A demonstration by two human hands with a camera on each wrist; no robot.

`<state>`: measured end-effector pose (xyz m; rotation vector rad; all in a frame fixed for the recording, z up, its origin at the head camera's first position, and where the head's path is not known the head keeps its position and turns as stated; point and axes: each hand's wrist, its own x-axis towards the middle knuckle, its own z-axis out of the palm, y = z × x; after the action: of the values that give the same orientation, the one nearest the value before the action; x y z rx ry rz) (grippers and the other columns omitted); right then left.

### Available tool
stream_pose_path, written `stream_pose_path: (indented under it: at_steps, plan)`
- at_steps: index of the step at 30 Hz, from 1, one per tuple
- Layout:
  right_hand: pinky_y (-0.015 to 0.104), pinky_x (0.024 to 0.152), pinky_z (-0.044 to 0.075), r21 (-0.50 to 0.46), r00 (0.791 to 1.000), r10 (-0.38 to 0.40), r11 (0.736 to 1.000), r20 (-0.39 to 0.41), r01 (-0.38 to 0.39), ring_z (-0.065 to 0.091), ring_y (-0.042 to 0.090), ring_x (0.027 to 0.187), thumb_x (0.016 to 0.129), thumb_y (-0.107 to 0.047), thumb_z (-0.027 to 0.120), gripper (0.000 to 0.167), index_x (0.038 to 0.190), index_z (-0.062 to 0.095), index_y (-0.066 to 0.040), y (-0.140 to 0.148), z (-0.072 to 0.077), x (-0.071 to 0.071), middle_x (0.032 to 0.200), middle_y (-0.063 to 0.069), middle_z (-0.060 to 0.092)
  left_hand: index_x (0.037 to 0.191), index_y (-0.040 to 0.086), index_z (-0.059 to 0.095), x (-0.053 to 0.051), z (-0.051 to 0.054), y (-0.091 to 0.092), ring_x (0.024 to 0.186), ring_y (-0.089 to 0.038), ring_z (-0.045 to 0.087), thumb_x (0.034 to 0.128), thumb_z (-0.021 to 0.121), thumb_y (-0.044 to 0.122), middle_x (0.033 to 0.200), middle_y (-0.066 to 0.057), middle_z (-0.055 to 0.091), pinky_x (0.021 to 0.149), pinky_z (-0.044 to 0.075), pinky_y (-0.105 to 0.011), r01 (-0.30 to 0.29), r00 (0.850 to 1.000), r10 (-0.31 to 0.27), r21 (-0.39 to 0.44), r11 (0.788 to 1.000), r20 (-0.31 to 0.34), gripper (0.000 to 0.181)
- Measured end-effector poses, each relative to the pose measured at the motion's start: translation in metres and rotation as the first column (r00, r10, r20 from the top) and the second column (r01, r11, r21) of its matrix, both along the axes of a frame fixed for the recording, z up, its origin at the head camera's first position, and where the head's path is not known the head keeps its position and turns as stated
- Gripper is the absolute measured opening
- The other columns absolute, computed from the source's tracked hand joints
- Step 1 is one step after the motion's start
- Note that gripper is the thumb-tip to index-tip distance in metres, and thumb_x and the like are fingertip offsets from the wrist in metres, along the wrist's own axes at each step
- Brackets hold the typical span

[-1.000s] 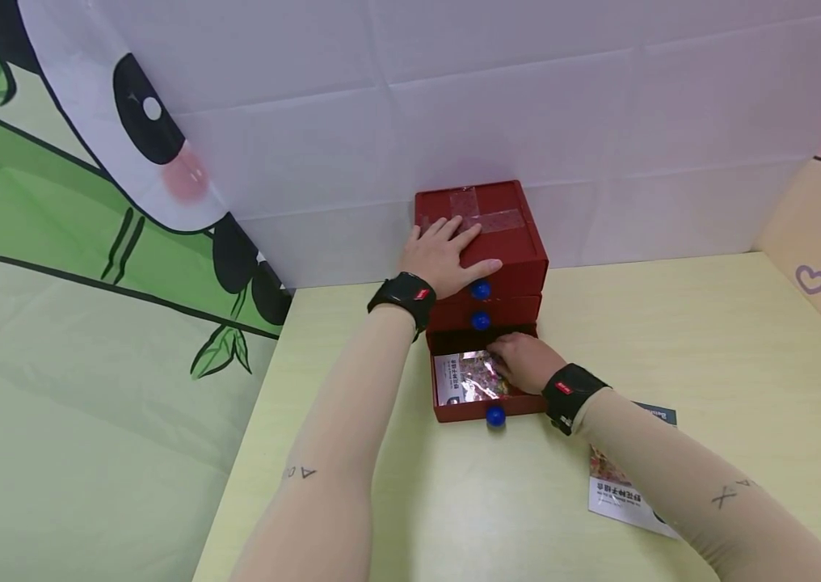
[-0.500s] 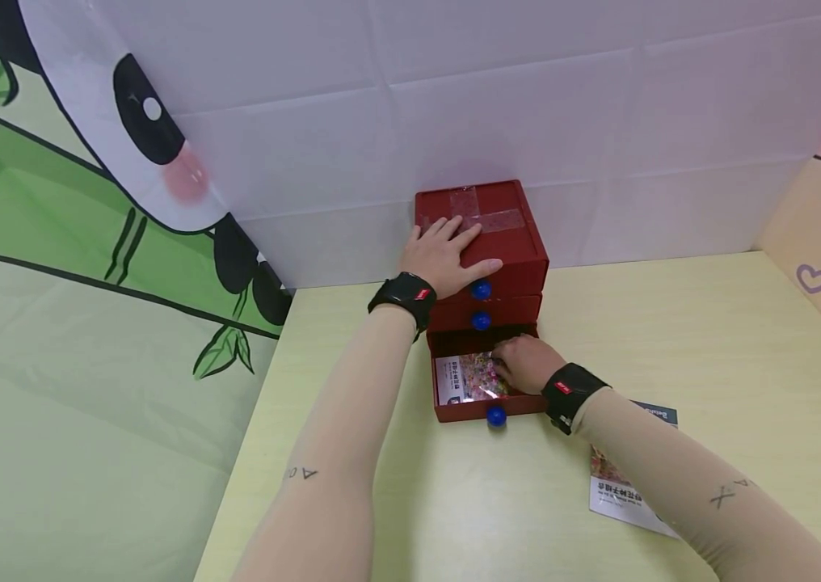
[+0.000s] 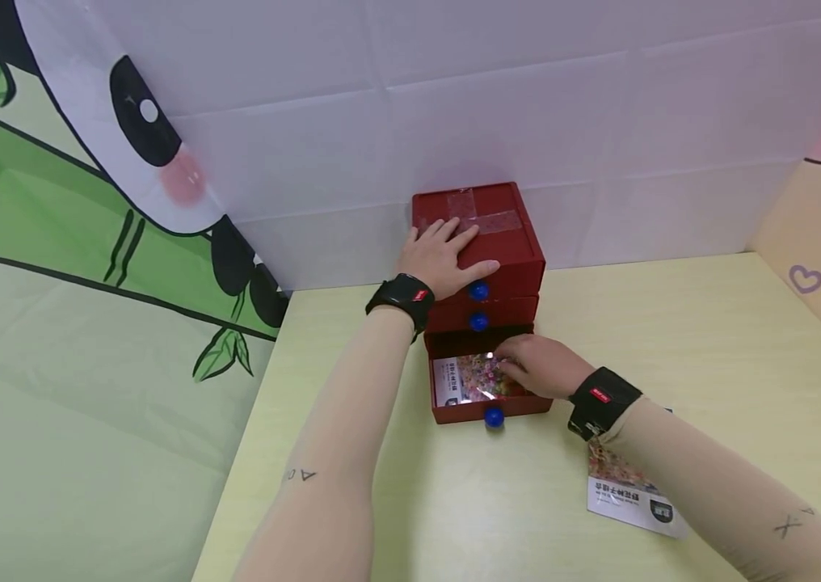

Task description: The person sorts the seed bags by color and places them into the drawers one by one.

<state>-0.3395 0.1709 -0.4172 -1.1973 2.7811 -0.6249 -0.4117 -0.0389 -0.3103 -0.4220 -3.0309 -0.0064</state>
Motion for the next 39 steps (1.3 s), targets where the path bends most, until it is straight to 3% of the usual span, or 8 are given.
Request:
stream_pose_path:
  at_steps: [9, 19, 29, 36, 39]
  plan:
    - [0.046, 0.091, 0.050, -0.012, 0.998, -0.057, 0.998, -0.016, 0.057, 0.061, 0.028, 0.109, 0.093, -0.025, 0.066, 0.033, 0.121, 0.066, -0.007, 0.035, 0.023, 0.021, 0.117, 0.009, 0.066, 0.153, 0.035, 0.023, 0.001, 0.002, 0.001, 0.146, -0.022, 0.015, 0.0839, 0.026, 0.082, 0.159, 0.000, 0.021, 0.116, 0.008, -0.052, -0.006, 1.000, 0.006, -0.008, 1.000, 0.016, 0.083]
    - [0.051, 0.095, 0.047, 0.039, 0.982, -0.188, 0.981, 0.001, 0.187, 0.055, 0.032, 0.119, 0.091, -0.028, 0.067, 0.045, 0.130, 0.059, -0.006, 0.088, 0.028, 0.052, 0.126, 0.012, 0.061, 0.153, 0.035, 0.024, 0.003, 0.000, -0.002, 0.146, -0.022, 0.016, 0.0830, 0.026, 0.083, 0.158, 0.000, 0.022, 0.116, 0.009, -0.053, 0.015, 1.000, -0.015, 0.004, 1.000, 0.008, 0.085]
    - [0.056, 0.090, 0.048, 0.098, 0.951, -0.304, 0.950, 0.062, 0.297, 0.052, 0.039, 0.120, 0.090, -0.037, 0.067, 0.055, 0.134, 0.055, -0.006, 0.123, 0.012, 0.091, 0.132, 0.019, 0.055, 0.153, 0.035, 0.024, 0.006, 0.001, -0.004, 0.146, -0.023, 0.016, 0.0834, 0.027, 0.082, 0.159, 0.000, 0.022, 0.116, 0.008, -0.054, 0.024, 1.000, -0.024, 0.005, 1.000, 0.017, 0.084]
    - [0.053, 0.078, 0.053, 0.105, 0.941, -0.336, 0.938, 0.049, 0.330, 0.057, 0.038, 0.109, 0.084, -0.041, 0.073, 0.061, 0.130, 0.057, -0.003, 0.134, -0.006, 0.111, 0.126, 0.021, 0.057, 0.153, 0.032, 0.027, 0.008, 0.003, -0.004, 0.145, -0.024, 0.018, 0.0848, 0.028, 0.080, 0.158, -0.002, 0.023, 0.115, 0.010, -0.054, 0.027, 1.000, -0.028, 0.011, 1.000, 0.007, 0.083]
    - [0.052, 0.080, 0.053, 0.111, 0.939, -0.340, 0.937, 0.059, 0.332, 0.056, 0.037, 0.110, 0.083, -0.046, 0.073, 0.065, 0.130, 0.058, -0.004, 0.135, -0.017, 0.118, 0.127, 0.020, 0.055, 0.153, 0.032, 0.027, 0.008, 0.004, -0.003, 0.145, -0.024, 0.018, 0.0848, 0.028, 0.080, 0.158, -0.002, 0.023, 0.115, 0.011, -0.054, 0.032, 0.999, -0.032, 0.010, 0.999, 0.003, 0.083]
